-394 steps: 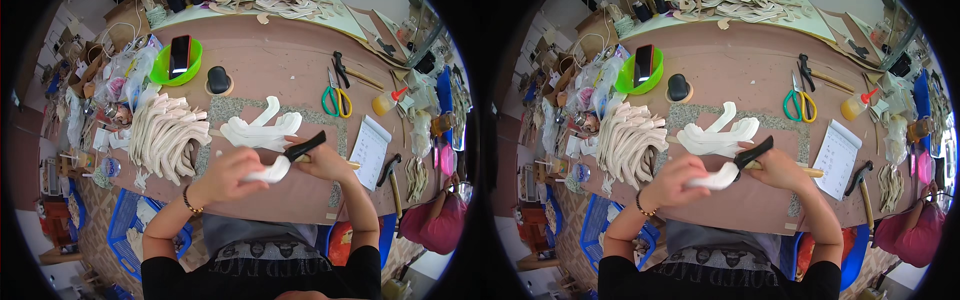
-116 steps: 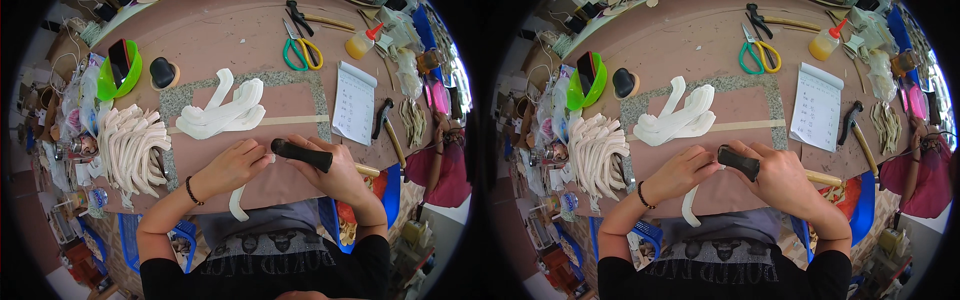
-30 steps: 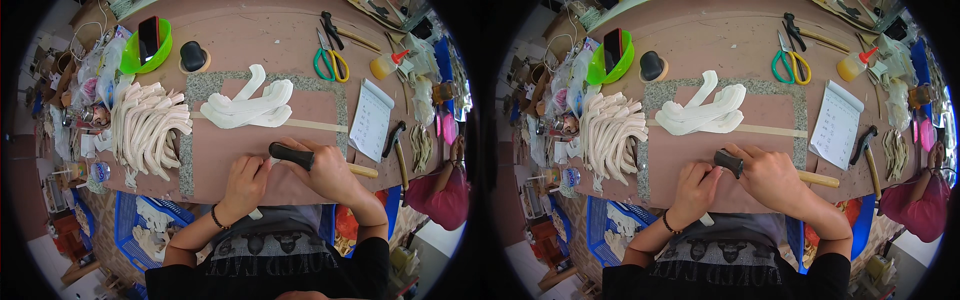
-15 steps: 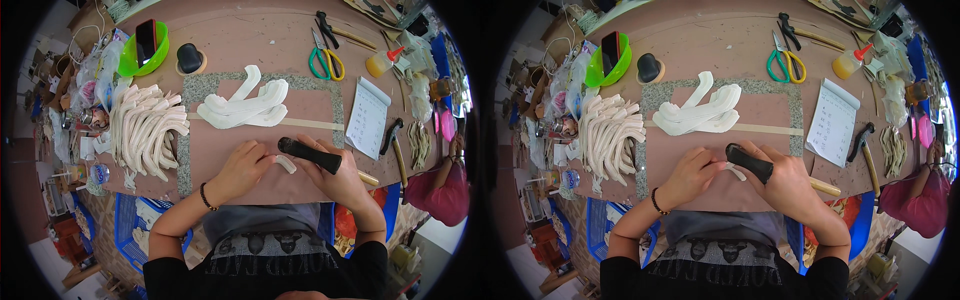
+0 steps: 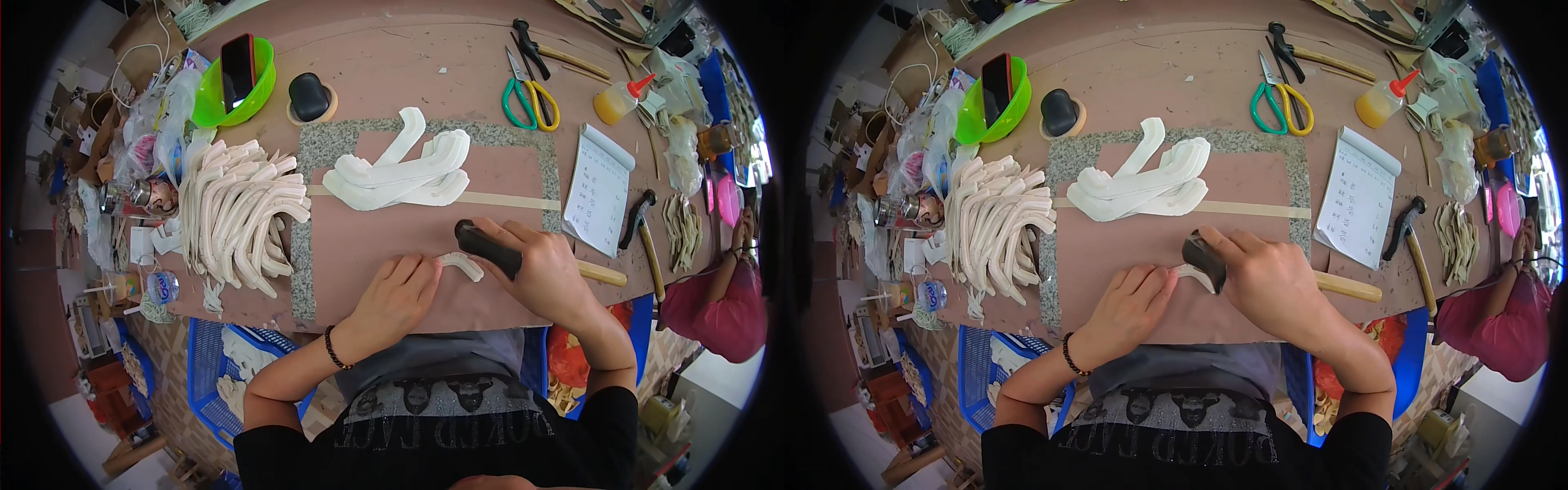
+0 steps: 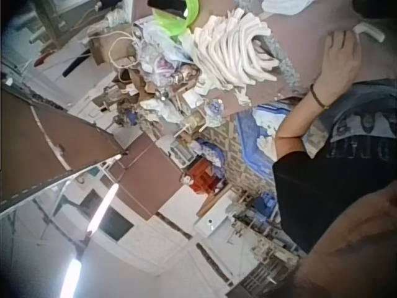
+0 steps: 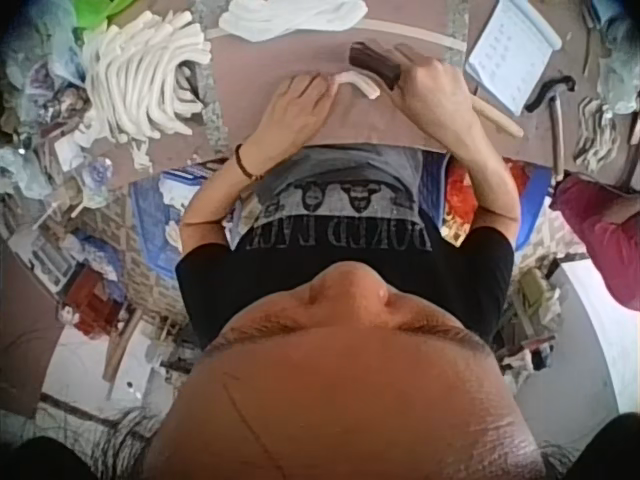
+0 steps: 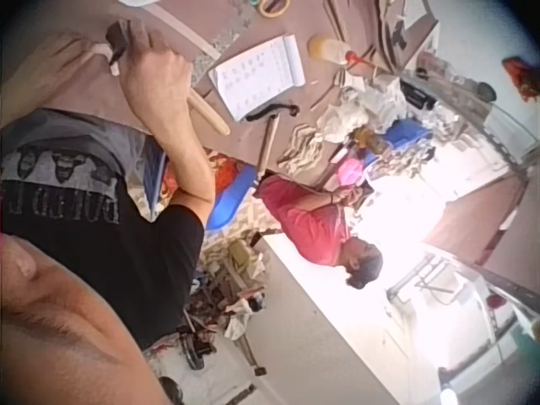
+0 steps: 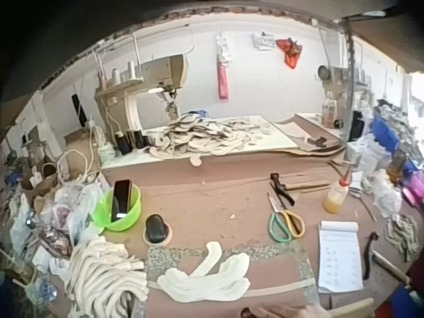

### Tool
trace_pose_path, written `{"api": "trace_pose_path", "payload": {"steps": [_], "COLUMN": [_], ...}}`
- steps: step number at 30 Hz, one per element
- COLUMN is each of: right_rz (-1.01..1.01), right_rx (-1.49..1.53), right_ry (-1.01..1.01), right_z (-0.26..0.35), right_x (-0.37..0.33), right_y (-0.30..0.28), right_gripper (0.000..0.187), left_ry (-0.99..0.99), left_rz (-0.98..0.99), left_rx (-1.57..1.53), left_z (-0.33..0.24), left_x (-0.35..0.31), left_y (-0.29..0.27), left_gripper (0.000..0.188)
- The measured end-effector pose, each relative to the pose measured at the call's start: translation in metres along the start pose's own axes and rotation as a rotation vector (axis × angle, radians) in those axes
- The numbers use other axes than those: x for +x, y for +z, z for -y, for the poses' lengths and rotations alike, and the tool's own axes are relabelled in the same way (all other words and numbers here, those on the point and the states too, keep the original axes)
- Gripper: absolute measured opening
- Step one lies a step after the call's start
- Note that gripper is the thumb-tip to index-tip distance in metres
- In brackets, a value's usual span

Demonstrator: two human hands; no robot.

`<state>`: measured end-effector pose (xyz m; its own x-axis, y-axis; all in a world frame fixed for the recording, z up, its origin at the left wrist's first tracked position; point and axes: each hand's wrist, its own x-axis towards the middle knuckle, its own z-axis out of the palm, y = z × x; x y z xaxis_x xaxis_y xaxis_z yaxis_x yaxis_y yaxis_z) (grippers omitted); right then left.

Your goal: The person uses a hammer to repeatedly strike and shape a small, curved piece of light-colored wood on a workbench. The person holds the wood with one hand and taps it with the hammer in the other, occasionally adjusting the piece's position. Finished pieces are stacked nearby.

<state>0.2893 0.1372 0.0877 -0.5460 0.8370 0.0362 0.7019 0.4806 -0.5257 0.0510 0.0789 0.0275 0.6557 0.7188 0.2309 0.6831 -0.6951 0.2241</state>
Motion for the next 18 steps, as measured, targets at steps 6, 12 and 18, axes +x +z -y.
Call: {"api": "trace_pose_path", "payload": {"steps": [6, 12, 18], "right_rz": [-0.025, -0.006, 0.042], "right_rx": [0.006, 0.01, -0.019], "right_ry": [-0.116, -0.176, -0.235], "right_z": [0.01, 0.018, 0.027], "right_x": [0.005, 0.007, 0.016], "right_y": [0.007, 0.016, 0.018], "right_gripper": [0.043, 0.044, 0.055], "left_ry": [-0.056, -0.153, -0.156], "left_rz": [-0.042, -0.085, -0.099], "left_rx": [-0.002, -0.025, 0.028], "left_z": [0.0, -0.005, -0.007], "left_x": [-0.019, -0.035, -0.045], "left_y": [0.001, 0.001, -0.006], "left_gripper": [0.049, 0.05, 0.049]}}
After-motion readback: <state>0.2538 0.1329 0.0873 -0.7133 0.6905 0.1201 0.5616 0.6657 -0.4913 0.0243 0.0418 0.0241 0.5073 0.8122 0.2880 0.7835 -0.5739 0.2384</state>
